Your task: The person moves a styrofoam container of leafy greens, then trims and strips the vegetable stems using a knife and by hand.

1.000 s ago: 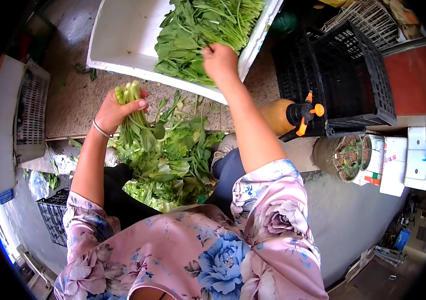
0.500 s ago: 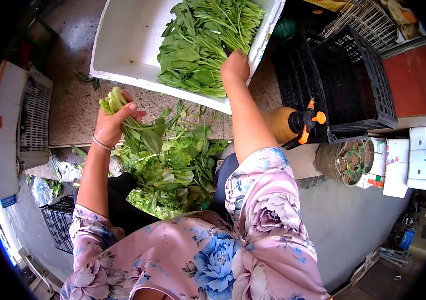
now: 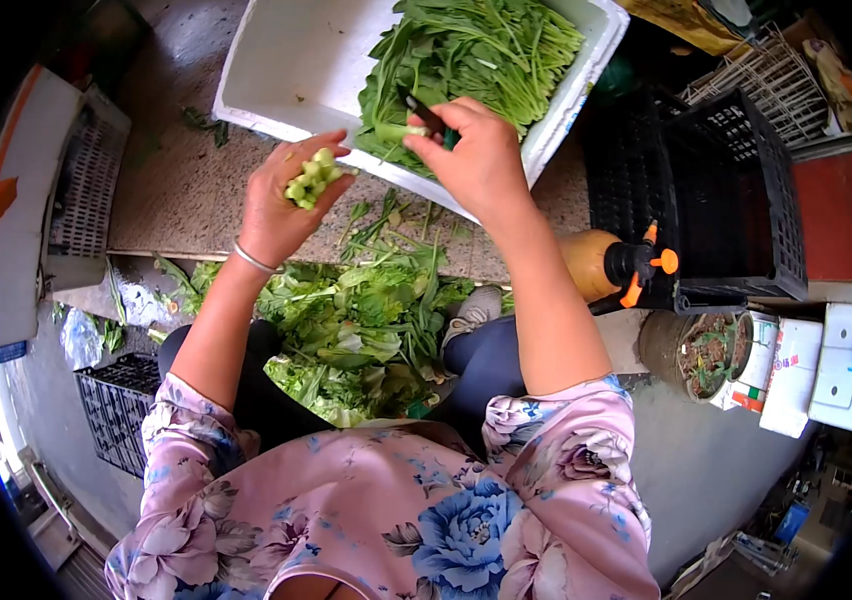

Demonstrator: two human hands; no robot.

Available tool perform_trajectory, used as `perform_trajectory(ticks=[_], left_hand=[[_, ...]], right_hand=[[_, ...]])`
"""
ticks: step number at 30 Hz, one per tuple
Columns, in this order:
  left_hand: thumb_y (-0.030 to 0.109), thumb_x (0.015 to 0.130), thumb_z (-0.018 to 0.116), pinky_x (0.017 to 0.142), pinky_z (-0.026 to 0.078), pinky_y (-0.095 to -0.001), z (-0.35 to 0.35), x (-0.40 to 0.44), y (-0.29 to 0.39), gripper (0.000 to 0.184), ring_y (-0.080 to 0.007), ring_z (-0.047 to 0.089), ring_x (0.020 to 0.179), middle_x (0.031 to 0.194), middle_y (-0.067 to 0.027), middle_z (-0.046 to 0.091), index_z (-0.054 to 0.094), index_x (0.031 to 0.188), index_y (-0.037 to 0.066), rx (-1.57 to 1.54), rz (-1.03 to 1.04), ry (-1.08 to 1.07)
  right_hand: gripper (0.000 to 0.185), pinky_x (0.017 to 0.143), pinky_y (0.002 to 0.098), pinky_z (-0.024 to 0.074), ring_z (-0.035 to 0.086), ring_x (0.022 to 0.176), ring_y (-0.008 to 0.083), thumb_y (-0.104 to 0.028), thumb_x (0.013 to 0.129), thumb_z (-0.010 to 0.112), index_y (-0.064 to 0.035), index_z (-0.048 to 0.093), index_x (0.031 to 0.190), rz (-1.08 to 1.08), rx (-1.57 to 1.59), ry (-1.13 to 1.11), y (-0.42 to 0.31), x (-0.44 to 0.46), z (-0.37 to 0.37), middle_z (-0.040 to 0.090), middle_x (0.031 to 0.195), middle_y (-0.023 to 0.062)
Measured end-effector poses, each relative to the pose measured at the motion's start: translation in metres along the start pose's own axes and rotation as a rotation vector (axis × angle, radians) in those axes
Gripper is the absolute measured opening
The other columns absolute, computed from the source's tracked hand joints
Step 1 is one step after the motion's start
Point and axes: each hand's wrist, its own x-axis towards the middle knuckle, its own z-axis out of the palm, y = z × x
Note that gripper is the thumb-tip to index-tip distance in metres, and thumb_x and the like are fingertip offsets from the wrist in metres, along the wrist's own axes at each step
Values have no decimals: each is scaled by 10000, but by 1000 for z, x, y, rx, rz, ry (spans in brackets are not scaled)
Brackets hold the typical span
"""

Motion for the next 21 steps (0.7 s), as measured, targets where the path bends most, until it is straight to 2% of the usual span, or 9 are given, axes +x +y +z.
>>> perform_trajectory(ticks=[4, 6, 8, 10, 11, 14, 16, 19, 21], left_hand=[[122, 681, 703, 756, 468, -327, 3, 5, 10, 277, -257, 584, 805, 1004, -88, 624, 635, 949, 113, 11, 78, 72], [112, 692, 704, 687, 486, -294, 3, 2, 10, 235, -228, 600, 701, 888, -96, 644, 639, 917, 95, -222, -285, -121], [116, 711, 709, 628, 483, -255, 4, 2, 7, 208, -152, 595, 643, 779, -71, 645, 631, 895, 56, -317, -295, -114], [131, 724, 720, 650, 467, -228, 4, 1, 2, 272, -68, 552, 699, 786, -28, 630, 605, 941, 15, -500, -364, -123], [120, 740, 708, 654, 476, -230, 3, 1, 0, 255, -79, 568, 700, 797, -26, 628, 596, 932, -4, -517, -358, -127], [110, 754, 693, 657, 487, -235, 4, -1, -7, 239, -94, 584, 706, 800, -35, 626, 589, 931, -12, -581, -419, -109], [104, 762, 684, 649, 493, -239, 1, 0, -6, 222, -105, 592, 709, 789, -40, 621, 581, 920, -15, -612, -418, -104], [103, 765, 681, 637, 489, -237, -4, 3, -4, 199, -97, 581, 686, 772, -30, 614, 577, 890, -11, -627, -469, -126], [142, 744, 702, 600, 453, -219, -7, 4, -1, 198, -52, 519, 652, 739, -4, 612, 611, 843, -3, -603, -477, -124]], right_hand=[[154, 645, 240, 448, 566, 720, 106, -25, 707, 674, 6, 643, 855, 27, 206, -117, -21, -10, 19, 612, 792, 47], [162, 640, 242, 451, 560, 714, 101, -48, 726, 672, 13, 638, 872, 26, 238, -147, -22, -11, 23, 611, 787, 40], [175, 634, 244, 454, 554, 709, 97, -71, 744, 670, 20, 633, 889, 28, 265, -167, -24, -11, 22, 610, 782, 33], [256, 638, 229, 444, 525, 688, 89, -176, 797, 650, 34, 613, 939, 321, 582, -147, -29, -9, 19, 593, 761, 20], [353, 659, 214, 434, 506, 692, 81, -270, 846, 592, 44, 591, 1008, 253, 536, -189, -20, -9, 19, 579, 750, 16], [372, 671, 210, 426, 498, 703, 74, -286, 870, 555, 13, 575, 1090, 263, 605, -235, -13, -14, 26, 563, 742, 14], [385, 724, 226, 439, 539, 780, 89, -274, 872, 550, -16, 541, 1158, 272, 528, -336, -20, -16, 25, 613, 837, 50], [395, 845, 257, 418, 552, 972, 128, -264, 860, 563, -20, 528, 1168, 28, 448, -282, -20, -17, 32, 606, 1073, 126], [393, 844, 257, 418, 553, 967, 127, -265, 859, 564, -20, 531, 1165, 24, 450, -276, -20, -18, 32, 611, 1063, 124]])
